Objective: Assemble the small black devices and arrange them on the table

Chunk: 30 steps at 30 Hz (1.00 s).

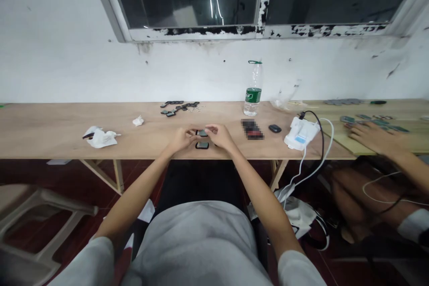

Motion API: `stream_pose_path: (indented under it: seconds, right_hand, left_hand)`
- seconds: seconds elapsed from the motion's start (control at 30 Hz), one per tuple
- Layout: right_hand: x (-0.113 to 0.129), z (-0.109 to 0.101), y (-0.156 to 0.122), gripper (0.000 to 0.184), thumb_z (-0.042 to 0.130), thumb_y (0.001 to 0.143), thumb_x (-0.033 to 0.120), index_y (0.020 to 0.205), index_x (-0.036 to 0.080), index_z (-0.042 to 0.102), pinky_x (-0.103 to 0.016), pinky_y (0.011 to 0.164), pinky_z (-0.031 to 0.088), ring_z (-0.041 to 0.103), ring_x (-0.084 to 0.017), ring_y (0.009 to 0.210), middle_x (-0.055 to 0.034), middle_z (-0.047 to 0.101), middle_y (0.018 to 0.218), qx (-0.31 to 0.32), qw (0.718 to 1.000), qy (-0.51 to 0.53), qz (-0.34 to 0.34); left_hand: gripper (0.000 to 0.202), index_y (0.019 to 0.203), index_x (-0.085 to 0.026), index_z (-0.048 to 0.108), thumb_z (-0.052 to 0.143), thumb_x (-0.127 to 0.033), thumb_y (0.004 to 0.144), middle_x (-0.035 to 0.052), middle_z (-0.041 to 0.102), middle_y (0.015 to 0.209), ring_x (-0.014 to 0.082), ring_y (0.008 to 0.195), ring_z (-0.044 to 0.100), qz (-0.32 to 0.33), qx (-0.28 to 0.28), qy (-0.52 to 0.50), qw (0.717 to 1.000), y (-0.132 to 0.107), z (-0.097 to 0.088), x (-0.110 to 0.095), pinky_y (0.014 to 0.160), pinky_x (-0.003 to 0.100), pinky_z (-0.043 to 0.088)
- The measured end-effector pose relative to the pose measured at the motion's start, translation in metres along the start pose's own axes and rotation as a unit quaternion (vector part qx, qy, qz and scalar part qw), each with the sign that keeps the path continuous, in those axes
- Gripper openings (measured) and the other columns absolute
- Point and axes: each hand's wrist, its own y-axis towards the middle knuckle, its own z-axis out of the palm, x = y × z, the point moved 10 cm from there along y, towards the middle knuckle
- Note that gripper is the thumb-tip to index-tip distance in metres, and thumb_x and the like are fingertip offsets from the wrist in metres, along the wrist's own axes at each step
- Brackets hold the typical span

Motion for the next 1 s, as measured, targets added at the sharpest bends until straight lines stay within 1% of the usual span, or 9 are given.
stream_pose_path:
  seconds: [0.1, 0.2, 0.27, 0.43, 0.57, 0.63, 0.77, 0.87, 1.0]
  right_hand:
    - [-0.003, -0.015, 0.003, 0.025, 0.058, 0.096, 0.021, 0.111, 0.017, 0.077, -0.037, 0.098, 0.054, 0.072, -0.025, 0.105, -0.0106, 0.077, 0.114, -0.031, 0.995, -0.088, -0.021]
    - [-0.005, -0.023, 0.005, 0.032, 0.049, 0.095, 0.011, 0.106, 0.017, 0.078, -0.037, 0.102, 0.051, 0.070, -0.024, 0.111, -0.0095, 0.077, 0.115, -0.026, 0.989, -0.137, -0.052]
    - [-0.008, -0.024, 0.005, 0.036, 0.046, 0.094, 0.008, 0.106, 0.017, 0.079, -0.036, 0.102, 0.050, 0.069, -0.023, 0.110, -0.0093, 0.076, 0.115, -0.013, 0.987, -0.146, -0.062]
    - [-0.013, -0.013, 0.005, 0.047, 0.043, 0.085, -0.002, 0.108, 0.017, 0.079, -0.035, 0.103, 0.048, 0.066, -0.024, 0.112, -0.0090, 0.075, 0.116, 0.026, 0.976, -0.199, -0.082]
    - [-0.013, -0.004, 0.003, 0.051, 0.047, 0.078, -0.005, 0.108, 0.020, 0.080, -0.037, 0.105, 0.046, 0.061, -0.027, 0.118, -0.0075, 0.075, 0.117, 0.043, 0.967, -0.239, -0.080]
    - [-0.009, -0.002, 0.001, 0.051, 0.047, 0.079, -0.004, 0.110, 0.020, 0.079, -0.038, 0.105, 0.046, 0.060, -0.028, 0.118, -0.0075, 0.075, 0.119, 0.049, 0.966, -0.240, -0.084]
    - [0.005, 0.002, -0.002, 0.050, 0.044, 0.085, -0.001, 0.113, 0.021, 0.078, -0.038, 0.109, 0.044, 0.061, -0.025, 0.117, -0.0056, 0.074, 0.121, 0.063, 0.966, -0.220, -0.119]
    - [0.008, 0.003, 0.007, 0.046, 0.045, 0.090, 0.001, 0.114, 0.021, 0.078, -0.038, 0.110, 0.042, 0.063, -0.024, 0.116, -0.0064, 0.075, 0.119, 0.061, 0.963, -0.231, -0.126]
    - [-0.008, 0.008, 0.034, 0.034, 0.053, 0.094, 0.008, 0.116, 0.019, 0.077, -0.040, 0.111, 0.041, 0.063, -0.029, 0.119, -0.0129, 0.073, 0.125, 0.072, 0.951, -0.289, -0.082]
  left_hand:
    - [0.033, 0.111, -0.018, 0.079, 0.069, -0.038, 0.088, 0.0092, 0.078, 0.108, 0.0232, 0.083, 0.071, -0.028, 0.014, 0.028, 0.999, -0.001, 0.005, 0.015, 0.080, 0.035, 0.057]
    - [0.032, 0.109, -0.019, 0.081, 0.068, -0.039, 0.088, 0.0085, 0.079, 0.108, 0.0236, 0.082, 0.071, -0.044, 0.026, 0.047, 0.998, -0.001, 0.009, 0.027, 0.079, 0.035, 0.057]
    - [0.029, 0.107, -0.020, 0.081, 0.069, -0.038, 0.088, 0.0077, 0.079, 0.111, 0.0238, 0.085, 0.071, -0.036, 0.040, 0.056, 0.997, -0.001, 0.014, 0.030, 0.081, 0.035, 0.057]
    - [0.025, 0.105, -0.020, 0.081, 0.064, -0.031, 0.090, 0.0083, 0.077, 0.116, 0.0262, 0.102, 0.071, -0.006, 0.051, 0.051, 0.997, -0.001, 0.025, 0.033, 0.095, 0.038, 0.055]
    - [0.026, 0.104, -0.019, 0.080, 0.061, -0.032, 0.093, 0.0097, 0.077, 0.115, 0.0267, 0.107, 0.070, 0.019, 0.084, 0.044, 0.995, 0.000, 0.031, 0.030, 0.101, 0.040, 0.053]
    - [0.031, 0.108, -0.018, 0.079, 0.054, -0.032, 0.098, 0.0105, 0.076, 0.115, 0.0273, 0.110, 0.068, 0.036, 0.072, 0.070, 0.994, 0.000, 0.024, 0.027, 0.104, 0.043, 0.051]
    - [0.040, 0.124, -0.016, 0.072, 0.040, -0.025, 0.101, 0.0134, 0.071, 0.123, 0.0275, 0.115, 0.065, 0.025, -0.001, 0.128, 0.991, 0.001, -0.005, 0.034, 0.107, 0.046, 0.048]
    - [0.038, 0.127, -0.014, 0.070, 0.052, -0.028, 0.097, 0.0154, 0.069, 0.128, 0.0291, 0.114, 0.066, -0.020, 0.006, 0.140, 0.990, -0.001, -0.015, 0.053, 0.105, 0.045, 0.050]
    - [0.034, 0.117, -0.014, 0.074, 0.064, -0.034, 0.091, 0.0165, 0.072, 0.123, 0.0320, 0.111, 0.069, -0.080, 0.033, 0.123, 0.989, -0.004, -0.016, 0.076, 0.101, 0.044, 0.053]
